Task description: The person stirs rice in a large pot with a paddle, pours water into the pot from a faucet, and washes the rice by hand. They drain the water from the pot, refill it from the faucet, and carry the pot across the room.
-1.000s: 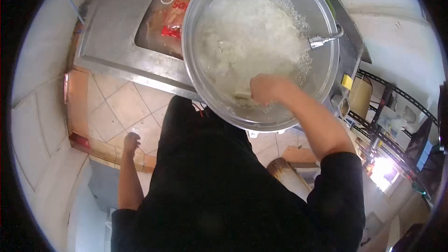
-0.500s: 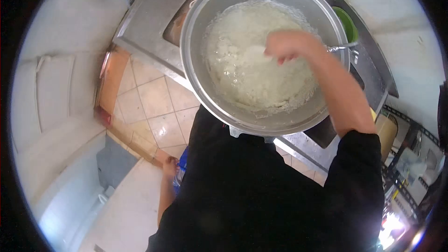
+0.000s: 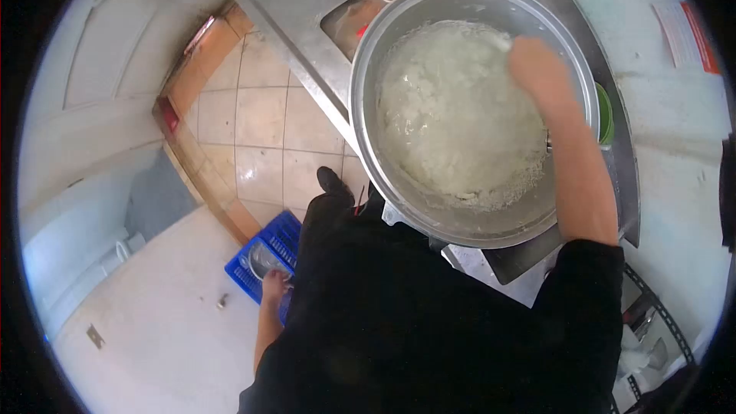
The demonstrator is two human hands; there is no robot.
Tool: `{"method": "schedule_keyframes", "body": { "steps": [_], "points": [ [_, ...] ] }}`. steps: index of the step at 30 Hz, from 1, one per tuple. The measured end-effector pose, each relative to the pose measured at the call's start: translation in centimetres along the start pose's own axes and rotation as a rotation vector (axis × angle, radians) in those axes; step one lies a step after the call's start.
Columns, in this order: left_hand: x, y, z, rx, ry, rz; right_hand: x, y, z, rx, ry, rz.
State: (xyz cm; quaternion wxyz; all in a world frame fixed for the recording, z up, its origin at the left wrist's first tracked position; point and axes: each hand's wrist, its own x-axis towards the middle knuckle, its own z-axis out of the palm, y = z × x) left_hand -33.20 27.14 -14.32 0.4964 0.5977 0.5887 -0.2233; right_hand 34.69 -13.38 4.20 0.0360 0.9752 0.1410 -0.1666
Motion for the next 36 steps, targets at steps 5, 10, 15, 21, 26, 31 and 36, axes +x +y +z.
{"method": "schedule_keyframes", "body": {
  "steps": [5, 10, 15, 21, 26, 31, 36],
  "points": [
    [0.5, 5.9, 2.6, 0.342, -0.104, 0.209, 4.1, 2.7, 7.7, -0.064, -0.086, -0.052],
    [-0.9, 5.3, 2.1, 0.061, -0.02, 0.162, 3.1, 1.6, -1.4, -0.259, -0.304, -0.051],
    [0.1, -2.2, 1.9, -0.05, -0.078, -0.084, 7.2, 5.1, 6.9, -0.353, -0.294, -0.171],
    [-3.2, -8.4, 3.5, 0.01, -0.077, -0.28, 4.8, 2.9, -1.4, -0.121, -0.394, 0.148],
    [-2.4, -9.2, 3.4, 0.089, -0.116, -0.225, 7.0, 5.1, 9.2, -0.311, -0.049, -0.156],
    [-0.7, -2.9, 2.4, -0.142, 0.091, -0.109, 4.0, -1.7, -1.6, -0.109, -0.67, 0.095],
    [1.2, 1.9, 3.0, -0.024, 0.0, -0.006, 5.5, 3.1, 10.8, -0.255, -0.289, -0.023]
  ]
}}
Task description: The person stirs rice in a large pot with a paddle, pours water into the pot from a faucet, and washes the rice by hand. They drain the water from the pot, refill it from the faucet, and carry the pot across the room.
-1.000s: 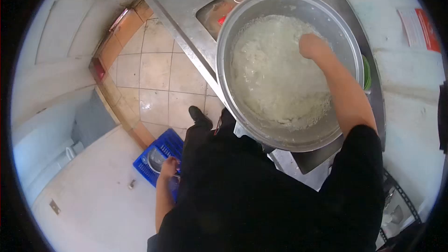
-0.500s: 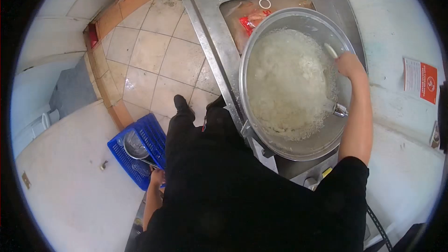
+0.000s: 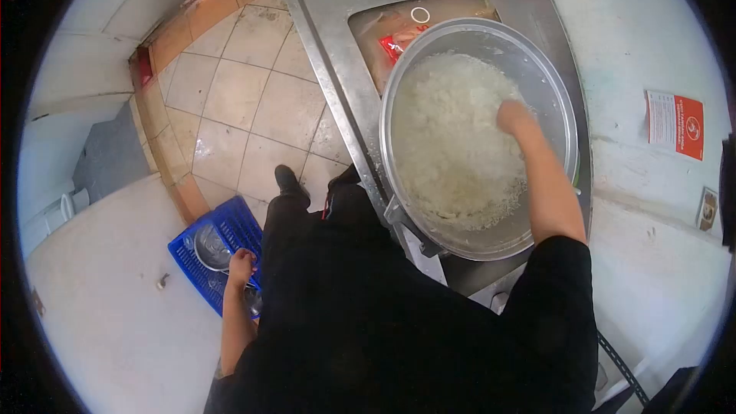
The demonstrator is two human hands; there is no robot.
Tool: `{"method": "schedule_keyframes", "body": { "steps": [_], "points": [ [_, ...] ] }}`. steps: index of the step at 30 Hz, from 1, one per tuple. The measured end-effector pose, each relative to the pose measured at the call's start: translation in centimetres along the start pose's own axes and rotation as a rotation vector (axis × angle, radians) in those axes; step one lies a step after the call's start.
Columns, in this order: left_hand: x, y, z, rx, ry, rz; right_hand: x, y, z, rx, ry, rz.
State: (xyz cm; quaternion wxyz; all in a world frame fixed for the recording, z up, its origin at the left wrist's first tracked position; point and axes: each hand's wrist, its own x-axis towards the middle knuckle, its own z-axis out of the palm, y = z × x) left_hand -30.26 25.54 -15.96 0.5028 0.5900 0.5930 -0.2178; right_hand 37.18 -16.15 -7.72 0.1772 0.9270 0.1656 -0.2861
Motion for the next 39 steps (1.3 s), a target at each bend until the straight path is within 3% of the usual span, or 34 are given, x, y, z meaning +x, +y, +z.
{"method": "schedule_keyframes", "body": {
  "steps": [1, 5, 7, 13, 16, 18, 19, 21, 23, 25, 26, 28, 32, 34, 37, 39],
  "points": [
    [0.3, 0.4, 0.0, 0.005, -0.019, 0.0, -0.4, -0.7, 0.2, -0.086, -0.072, -0.113],
    [1.0, 0.1, 0.5, -0.03, 0.001, 0.042, -6.6, -4.8, -1.1, -0.013, -0.155, -0.011],
    [1.0, -0.5, 0.7, 0.004, -0.03, 0.0, -7.3, -5.2, 1.1, 0.006, -0.196, -0.135],
    [2.6, -3.3, 1.1, 0.012, -0.121, -0.007, -12.7, -6.9, 0.6, 0.068, -0.287, -0.202],
    [4.1, -3.3, 0.0, 0.137, -0.113, -0.032, -15.2, -6.9, 0.4, 0.104, -0.334, -0.315],
    [7.5, -5.3, -1.4, 0.498, -0.211, 0.082, -16.1, -7.2, 1.4, 0.11, -0.348, -0.3],
    [7.2, -4.1, -1.4, 0.495, -0.214, 0.086, -16.3, -7.3, 1.8, 0.112, -0.369, -0.292],
    [6.8, -1.4, -1.4, -0.031, -0.099, -0.08, -15.8, -7.5, 1.9, 0.091, -0.342, -0.312],
    [7.6, -0.8, -1.5, -0.008, -0.071, -0.05, -15.3, -7.7, 1.2, 0.08, -0.323, -0.335],
    [7.8, 1.2, -1.5, 0.081, -0.095, 0.015, -14.4, -7.8, -0.5, 0.099, -0.522, -0.329],
    [7.2, 2.5, -1.4, 0.127, -0.09, 0.044, -13.4, -7.4, -0.5, 0.104, -0.518, -0.324],
    [6.5, 4.9, -1.1, 0.137, -0.085, 0.153, -12.0, -6.3, 0.0, 0.262, -0.692, -0.192],
    [3.7, 8.9, -1.0, 0.081, -0.076, 0.322, -13.2, -6.4, 0.6, 0.171, -0.707, -0.264],
    [4.0, 7.8, -1.2, 0.011, -0.063, 0.304, -14.2, -6.4, 1.6, -0.086, -0.721, -0.391],
    [4.3, 4.5, -1.4, -0.009, -0.045, 0.25, -15.0, -5.4, 1.9, -0.046, -0.867, -0.309],
    [3.6, 1.4, -1.7, -0.028, -0.05, 0.017, -15.0, -5.1, 1.8, -0.039, -0.885, -0.258]
  ]
}}
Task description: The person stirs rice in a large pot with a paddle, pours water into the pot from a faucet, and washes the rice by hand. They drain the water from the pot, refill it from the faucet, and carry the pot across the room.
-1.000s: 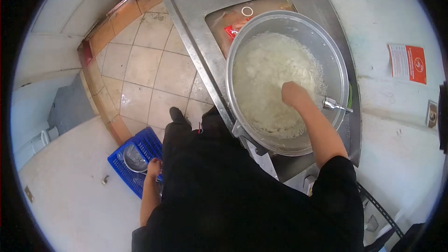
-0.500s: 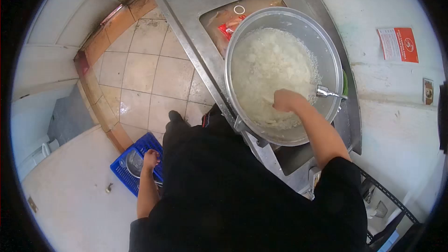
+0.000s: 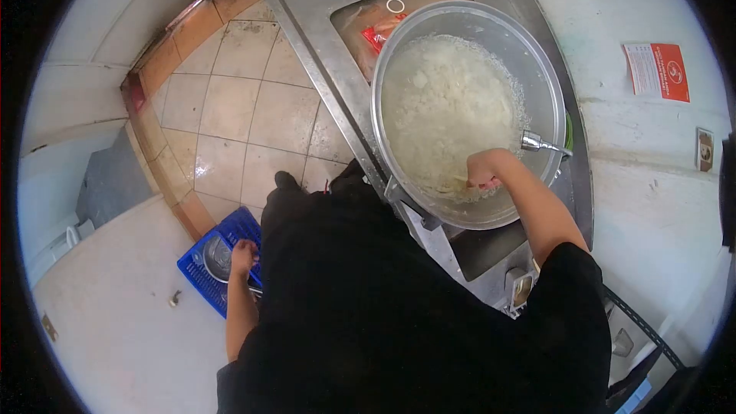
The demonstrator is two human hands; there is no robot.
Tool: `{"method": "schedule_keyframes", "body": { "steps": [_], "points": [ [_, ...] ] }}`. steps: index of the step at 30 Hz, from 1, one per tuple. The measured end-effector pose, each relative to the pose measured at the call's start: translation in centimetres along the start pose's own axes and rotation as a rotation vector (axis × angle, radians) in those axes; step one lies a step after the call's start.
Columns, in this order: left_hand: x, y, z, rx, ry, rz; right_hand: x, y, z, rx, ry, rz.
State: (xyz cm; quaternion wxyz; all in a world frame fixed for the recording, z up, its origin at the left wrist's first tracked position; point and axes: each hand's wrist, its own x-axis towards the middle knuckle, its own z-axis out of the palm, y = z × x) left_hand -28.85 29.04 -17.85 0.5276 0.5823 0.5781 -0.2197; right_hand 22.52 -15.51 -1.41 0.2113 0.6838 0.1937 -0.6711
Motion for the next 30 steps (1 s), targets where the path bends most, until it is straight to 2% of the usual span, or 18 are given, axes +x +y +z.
{"method": "schedule_keyframes", "body": {
  "steps": [1, 3, 4, 6, 7, 10, 14, 16, 17, 19, 20, 22, 24, 26, 28, 29, 30],
  "points": [
    [2.8, -6.1, -1.1, -0.142, -0.045, -0.02, -0.3, 0.2, 0.0, 0.032, -0.012, 0.044],
    [6.2, -16.4, -4.1, 0.854, -0.09, 0.718, -1.7, 0.7, -0.1, 0.01, 0.024, 0.064],
    [3.7, -18.0, -4.2, 0.848, -0.141, 0.585, -2.7, 0.9, -0.3, -0.018, 0.061, 0.087],
    [-0.4, -17.5, -3.6, 0.468, -0.156, 0.041, -5.8, 1.0, -1.0, -0.004, 0.065, 0.088],
    [-2.0, -17.0, -3.3, 0.362, -0.131, -0.121, -7.1, 1.0, -1.2, 0.005, 0.066, 0.088],
    [-3.4, -15.1, -3.6, 0.307, -0.14, -0.246, -9.6, -0.5, -1.2, -0.018, 0.05, 0.021],
    [0.8, -9.8, -4.6, 0.204, -0.115, -0.174, -3.5, -2.1, 0.2, -0.065, 0.039, 0.058],
    [3.3, -5.6, -4.7, 0.071, -0.069, -0.057, 0.7, -1.6, 0.7, 0.007, 0.144, -0.101],
    [4.1, -3.4, -4.5, 0.038, -0.039, 0.022, 1.2, -1.5, 1.0, -0.003, 0.141, -0.098],
    [4.2, 1.5, -3.1, 0.051, 0.045, 0.186, 1.2, -1.2, 2.2, -0.075, 0.326, -0.154],
    [4.1, 4.1, -2.2, 0.071, 0.092, 0.269, -0.1, -1.3, 2.0, -0.076, 0.325, -0.147],
    [3.9, 7.1, -0.7, 0.047, 0.048, 0.316, -4.7, -1.9, -0.1, -0.128, 0.183, -0.081],
    [2.8, 7.7, 0.2, 0.032, 0.011, 0.345, -8.2, -2.4, -1.8, -0.05, 0.082, -0.054],
    [2.1, 7.8, 0.8, 0.143, -0.083, 0.331, -7.6, -2.7, -1.6, 0.046, -0.019, -0.024],
    [1.9, 4.7, 1.0, 0.13, -0.088, 0.316, -4.3, -3.1, -0.2, -0.18, -0.019, -0.002],
    [1.6, 3.4, 0.9, 0.109, -0.085, 0.206, -3.3, -3.5, 0.2, -0.179, -0.024, 0.002],
    [1.4, 1.9, 0.7, 0.083, -0.076, 0.099, -2.4, -4.2, 0.4, -0.211, 0.061, -0.028]
  ]
}}
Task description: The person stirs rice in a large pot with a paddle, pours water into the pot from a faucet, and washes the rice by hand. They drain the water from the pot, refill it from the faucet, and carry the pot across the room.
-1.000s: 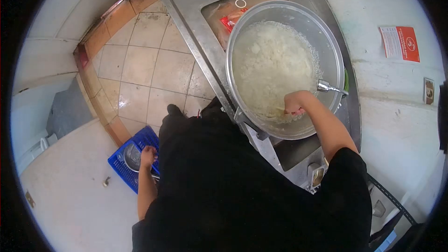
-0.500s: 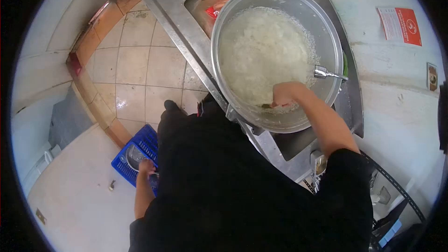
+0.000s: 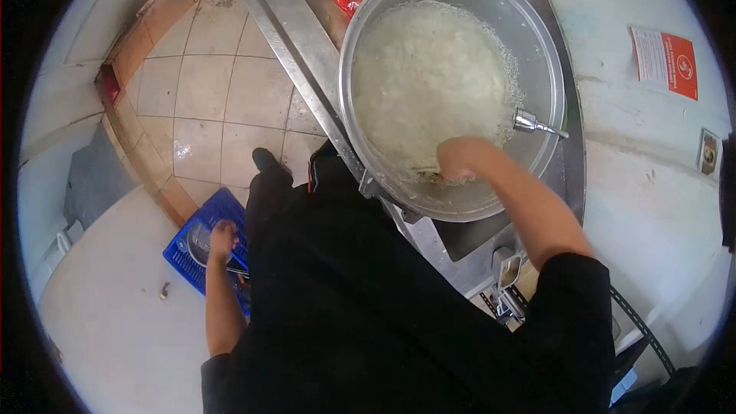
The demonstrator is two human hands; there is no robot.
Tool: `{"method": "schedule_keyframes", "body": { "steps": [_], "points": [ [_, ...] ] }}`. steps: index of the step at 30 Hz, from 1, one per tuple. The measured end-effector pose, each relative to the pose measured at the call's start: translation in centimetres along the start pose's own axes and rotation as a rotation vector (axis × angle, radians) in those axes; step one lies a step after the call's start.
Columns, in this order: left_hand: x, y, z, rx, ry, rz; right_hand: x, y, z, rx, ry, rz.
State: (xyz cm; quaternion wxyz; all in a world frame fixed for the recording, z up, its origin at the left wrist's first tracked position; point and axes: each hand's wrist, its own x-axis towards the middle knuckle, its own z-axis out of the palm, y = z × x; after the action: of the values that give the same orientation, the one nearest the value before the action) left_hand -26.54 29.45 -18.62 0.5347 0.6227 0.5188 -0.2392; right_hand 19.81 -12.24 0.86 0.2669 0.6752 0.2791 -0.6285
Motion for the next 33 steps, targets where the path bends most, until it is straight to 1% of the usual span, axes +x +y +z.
{"method": "schedule_keyframes", "body": {
  "steps": [1, 2, 4, 5, 7, 8, 9, 11, 12, 13, 14, 16, 17, 18, 19, 20, 22, 23, 25, 26, 28, 29, 30, 32, 33],
  "points": [
    [-0.6, -2.1, -0.1, -0.001, 0.015, -0.101, 0.4, -0.3, -0.1, -0.035, 0.09, -0.025],
    [-0.9, -4.4, -0.2, -0.003, 0.033, -0.201, 0.5, -0.2, -0.5, -0.045, 0.096, -0.028],
    [-2.2, -9.2, -0.3, -0.116, 0.052, -0.358, 0.8, 0.1, -0.2, 0.044, 0.23, -0.039],
    [-3.4, -10.2, -0.3, -0.111, 0.048, -0.362, 1.0, 0.5, 0.4, 0.049, 0.223, -0.038],
    [-4.8, -11.7, 0.4, -0.049, 0.022, -0.511, 1.4, 1.8, 1.2, 0.032, 0.258, -0.04],
    [-5.0, -12.4, 0.6, -0.055, 0.016, -0.51, 0.9, 2.3, 1.4, 0.027, 0.256, -0.033],
    [-4.7, -14.0, 0.5, -0.048, -0.039, -0.473, -0.4, 2.5, 1.2, 0.012, 0.231, -0.014],
    [-4.5, -15.6, 0.7, 0.058, -0.032, -0.445, -3.4, 2.9, -1.1, -0.02, 0.197, -0.01],
    [-4.3, -16.3, 0.8, 0.111, -0.027, -0.431, -5.5, 3.2, -2.9, 0.066, 0.036, 0.041],
    [-4.2, -15.4, 0.6, 0.091, -0.025, -0.413, -6.4, 3.4, -3.5, 0.157, -0.129, 0.095],
    [-4.1, -13.1, 0.8, 0.017, -0.02, -0.395, -6.0, 3.1, -3.0, 0.159, -0.139, 0.091],
    [-3.5, -9.1, 0.8, -0.104, -0.005, -0.343, -4.9, 1.9, -1.7, -0.05, -0.058, 0.086],
    [-2.4, -7.9, 0.6, -0.091, 0.01, -0.299, -3.5, 1.5, -0.8, -0.047, -0.062, 0.093],
    [-1.3, -6.8, 0.5, -0.077, 0.025, -0.255, -1.2, 1.2, 0.1, -0.048, 0.035, 0.06],
    [-0.7, -5.2, 0.5, -0.057, 0.071, -0.169, -0.2, 1.0, -0.1, -0.057, 0.136, 0.021],
    [-0.4, -3.9, 0.5, -0.067, 0.078, -0.17, 0.0, 1.6, -0.8, -0.068, 0.14, 0.019],
    [-1.0, 0.2, 0.8, -0.013, 0.102, 0.025, -0.4, 2.4, -2.6, -0.131, -0.04, 0.048],
    [-0.6, 1.2, 0.4, -0.014, 0.105, 0.018, -2.2, 2.0, -4.1, -0.135, -0.044, 0.043],
    [-0.6, 1.5, 0.3, -0.048, 0.086, 0.184, -6.5, 1.1, -6.7, -0.09, -0.145, 0.071],
    [-1.0, 1.2, 0.7, -0.047, 0.082, 0.17, -5.9, 0.8, -4.8, -0.093, -0.159, 0.066],
    [-0.7, 1.7, 0.9, -0.032, 0.128, 0.047, -3.7, 0.7, 0.2, -0.109, 0.143, 0.037],
    [0.1, -0.8, 1.0, -0.078, 0.118, 0.072, -2.5, 1.1, 0.8, -0.108, 0.145, 0.044],
    [0.5, -1.8, 1.4, -0.088, 0.124, 0.08, -1.2, 1.4, 0.8, -0.112, 0.136, 0.006],
    [-0.9, -4.5, 1.9, -0.111, 0.078, -0.109, -0.2, 2.6, -0.4, -0.134, 0.119, -0.05],
    [-1.8, -6.1, 1.8, -0.109, 0.083, -0.112, -0.2, 4.0, -1.0, -0.095, 0.056, -0.016]
  ]
}}
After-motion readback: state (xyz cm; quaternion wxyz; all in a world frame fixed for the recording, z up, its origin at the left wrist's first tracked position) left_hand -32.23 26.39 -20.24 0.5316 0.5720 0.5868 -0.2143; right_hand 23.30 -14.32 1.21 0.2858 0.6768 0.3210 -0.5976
